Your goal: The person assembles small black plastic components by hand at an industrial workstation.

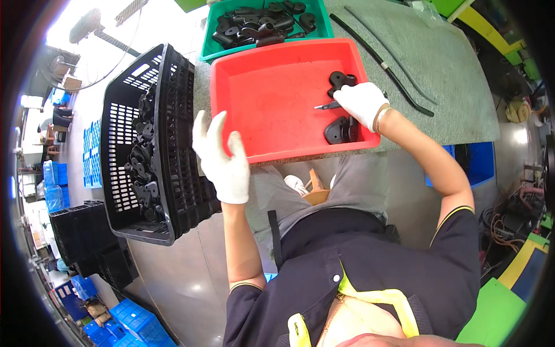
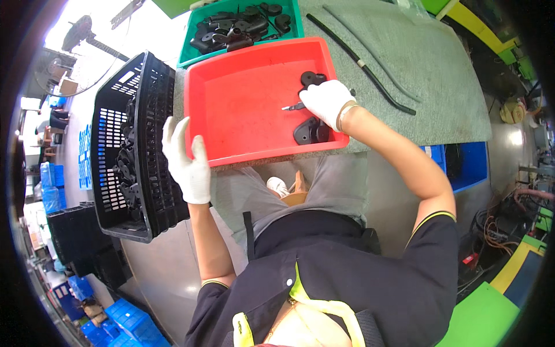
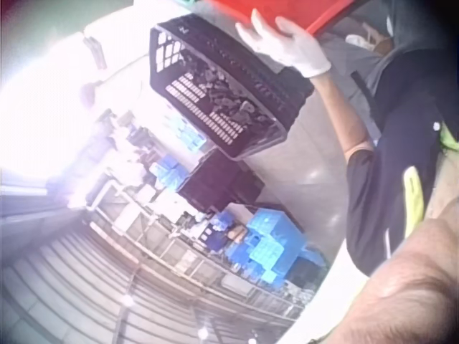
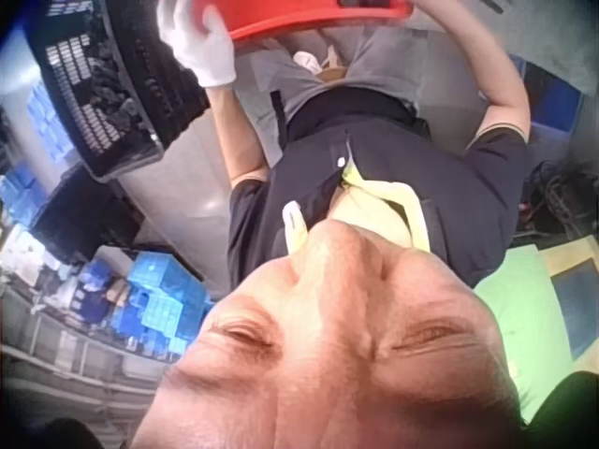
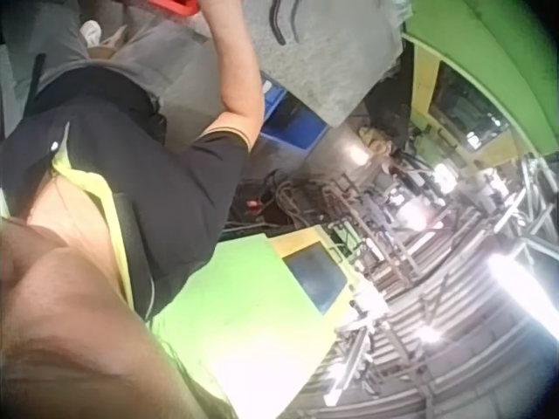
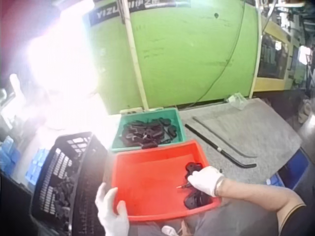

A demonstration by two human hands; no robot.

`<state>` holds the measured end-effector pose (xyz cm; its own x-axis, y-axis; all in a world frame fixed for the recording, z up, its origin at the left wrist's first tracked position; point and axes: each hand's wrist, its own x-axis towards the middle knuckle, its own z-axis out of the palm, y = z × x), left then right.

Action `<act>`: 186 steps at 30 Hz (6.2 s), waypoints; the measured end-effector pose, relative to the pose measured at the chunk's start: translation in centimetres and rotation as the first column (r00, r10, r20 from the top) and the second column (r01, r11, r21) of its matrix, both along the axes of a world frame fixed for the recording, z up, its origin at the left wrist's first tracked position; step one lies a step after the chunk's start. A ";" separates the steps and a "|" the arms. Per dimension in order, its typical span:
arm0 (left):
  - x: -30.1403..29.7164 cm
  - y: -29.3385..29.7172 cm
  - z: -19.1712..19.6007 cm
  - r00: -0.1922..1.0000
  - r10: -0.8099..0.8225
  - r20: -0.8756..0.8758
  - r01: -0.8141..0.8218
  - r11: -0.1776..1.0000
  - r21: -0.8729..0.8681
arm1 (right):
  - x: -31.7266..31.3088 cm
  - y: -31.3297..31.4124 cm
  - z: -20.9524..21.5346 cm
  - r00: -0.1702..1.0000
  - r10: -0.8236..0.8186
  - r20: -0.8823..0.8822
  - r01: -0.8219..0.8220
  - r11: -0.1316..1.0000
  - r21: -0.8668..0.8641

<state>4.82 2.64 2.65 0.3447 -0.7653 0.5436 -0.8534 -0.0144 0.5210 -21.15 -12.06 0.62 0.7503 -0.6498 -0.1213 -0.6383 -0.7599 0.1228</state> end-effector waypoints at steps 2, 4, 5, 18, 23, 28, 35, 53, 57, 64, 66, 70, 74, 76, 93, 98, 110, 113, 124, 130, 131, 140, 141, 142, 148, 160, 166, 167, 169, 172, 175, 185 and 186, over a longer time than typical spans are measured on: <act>-1.1 -0.4 -0.6 0.978 -0.138 -0.155 0.135 0.990 -0.028 | -0.4 -0.5 -0.3 0.998 -0.020 0.057 0.023 0.999 -0.041; -2.8 -0.7 -1.2 0.893 -0.243 -0.380 0.267 0.963 0.013 | -0.8 -0.7 -1.0 0.957 -0.178 0.229 0.168 0.984 0.063; -3.7 -0.9 -1.9 0.826 -0.260 -0.501 0.304 0.953 0.008 | -1.0 -0.9 -1.3 0.954 -0.193 0.228 0.188 0.981 0.045; -6.7 -2.2 -2.5 -0.321 -0.168 -0.932 0.348 0.894 -0.281 | 3.1 4.7 2.3 0.165 -0.814 0.556 -0.044 0.558 0.829; -6.9 -2.5 -2.4 -0.368 -0.109 -0.923 0.335 0.911 -0.241 | 4.7 6.9 3.0 0.107 -0.858 0.502 -0.161 0.483 0.861; -7.1 -2.1 -2.1 -0.284 -0.084 -0.955 0.315 0.932 -0.176 | 5.2 7.8 1.6 0.176 -0.806 0.565 -0.054 0.565 0.823; -7.8 -1.6 -1.6 -0.457 -0.170 -0.873 0.062 0.973 -0.222 | 6.0 8.7 0.6 0.285 -0.680 0.675 -0.143 0.666 0.732; -6.1 -1.3 -2.5 0.031 -0.242 -0.970 0.264 0.938 -0.225 | 5.2 8.2 2.9 0.573 -0.112 0.812 -0.055 0.983 0.175; -6.1 -1.2 -2.4 0.067 -0.247 -0.967 0.277 0.935 -0.220 | 4.9 8.4 4.3 0.669 -0.210 0.713 -0.026 0.952 0.305; -6.0 -1.0 -3.2 0.127 -0.276 -0.953 0.294 0.928 -0.230 | 4.9 8.6 2.8 0.612 -0.079 0.787 -0.044 0.990 0.134; -6.1 -1.0 -3.3 0.126 -0.277 -0.953 0.286 0.930 -0.232 | 4.9 8.9 2.9 0.626 -0.099 0.773 -0.024 0.989 0.146; -6.3 -1.0 -3.0 0.128 -0.251 -0.959 0.285 0.936 -0.207 | 5.0 9.2 3.4 0.663 -0.141 0.735 0.021 0.985 0.170; -6.4 -1.3 -3.0 0.114 -0.246 -0.963 0.288 0.936 -0.205 | 5.1 9.5 3.3 0.644 -0.174 0.745 0.055 0.982 0.182; -6.8 -1.4 -3.1 0.234 -0.271 -0.934 0.248 0.945 -0.212 | 5.1 9.4 3.2 0.633 -0.201 0.748 0.064 0.976 0.208; 16.4 5.0 0.3 0.873 0.473 -0.119 -0.478 0.878 -0.010 | 2.4 -2.1 -1.7 0.986 -0.051 -0.161 0.049 0.999 -0.012; 12.6 4.3 0.5 0.776 0.592 0.219 -0.574 0.806 -0.143 | 2.5 -2.9 -1.5 0.991 -0.110 -0.072 0.108 0.994 -0.033; 2.3 0.4 3.8 0.906 -0.135 -0.401 0.031 0.966 -0.256 | 3.2 -3.5 -2.9 0.955 -0.284 -0.085 0.273 0.955 -0.119; 2.1 0.5 8.4 0.748 -0.469 -0.470 0.173 0.821 -0.544 | 3.0 -3.6 -3.3 0.970 -0.192 -0.148 0.163 0.969 -0.188; 8.0 3.6 13.2 0.686 -0.687 -0.240 0.233 0.519 -0.822 | 2.9 -6.1 -3.9 0.968 -0.228 -0.101 0.222 0.973 -0.070; 3.0 1.5 15.0 0.769 -0.633 -0.091 0.245 0.423 -0.872 | 3.7 -6.4 -2.9 0.980 0.011 -0.201 -0.044 0.986 -0.159; 1.9 3.0 15.1 0.788 -0.613 -0.059 0.248 0.404 -0.881 | 3.5 -6.0 -3.4 0.969 0.026 -0.245 -0.072 0.980 -0.183; 2.9 2.3 16.2 0.873 -0.484 0.057 0.230 0.305 -0.924 | 3.8 -6.9 -2.8 0.969 -0.026 -0.244 -0.014 0.987 -0.160; 2.8 1.7 16.3 0.878 -0.474 0.064 0.229 0.300 -0.926 | 4.1 -7.0 -2.2 0.965 0.003 -0.260 -0.042 0.988 -0.146; 2.4 1.8 16.4 0.884 -0.462 0.072 0.230 0.294 -0.928 | 4.4 -7.0 -1.6 0.961 0.032 -0.275 -0.071 0.989 -0.133; 2.4 1.1 17.4 0.903 -0.376 0.210 0.288 0.163 -0.944 | 3.1 -7.7 -0.7 0.983 -0.172 -0.062 0.164 0.980 -0.116; 1.6 2.4 16.4 0.886 -0.384 0.258 0.341 0.167 -0.925 | 5.3 -8.8 -3.2 0.926 -0.315 -0.206 0.264 0.934 -0.242; 1.6 2.1 16.2 0.881 -0.399 0.255 0.350 0.188 -0.917 | 7.2 -8.7 -3.6 0.886 -0.410 -0.214 0.340 0.891 -0.299; 1.5 1.9 16.2 0.880 -0.397 0.263 0.357 0.187 -0.915 | 7.4 -8.8 -3.7 0.887 -0.388 -0.251 0.326 0.910 -0.256; 1.2 0.9 16.4 0.871 -0.403 0.281 0.375 0.176 -0.910 | 7.5 -8.6 -3.3 0.877 -0.406 -0.256 0.358 0.909 -0.213; 4.4 1.1 15.8 0.853 -0.419 0.312 0.404 0.151 -0.902 | 6.2 -7.9 -1.3 0.883 -0.465 -0.065 0.447 0.875 -0.186; 1.8 -0.1 11.0 0.893 -0.447 -0.049 0.132 0.364 -0.922 | 4.0 -7.6 -0.9 0.825 -0.472 0.310 0.429 0.881 0.200; -4.8 -1.9 -2.1 0.843 -0.443 -0.305 0.398 0.895 -0.202 | 6.2 3.3 0.2 0.189 -0.927 0.323 -0.446 0.212 0.870; -5.0 -2.0 -2.3 0.841 -0.460 -0.284 0.411 0.886 -0.214 | 6.4 4.2 0.8 0.190 -0.941 0.279 -0.456 0.167 0.874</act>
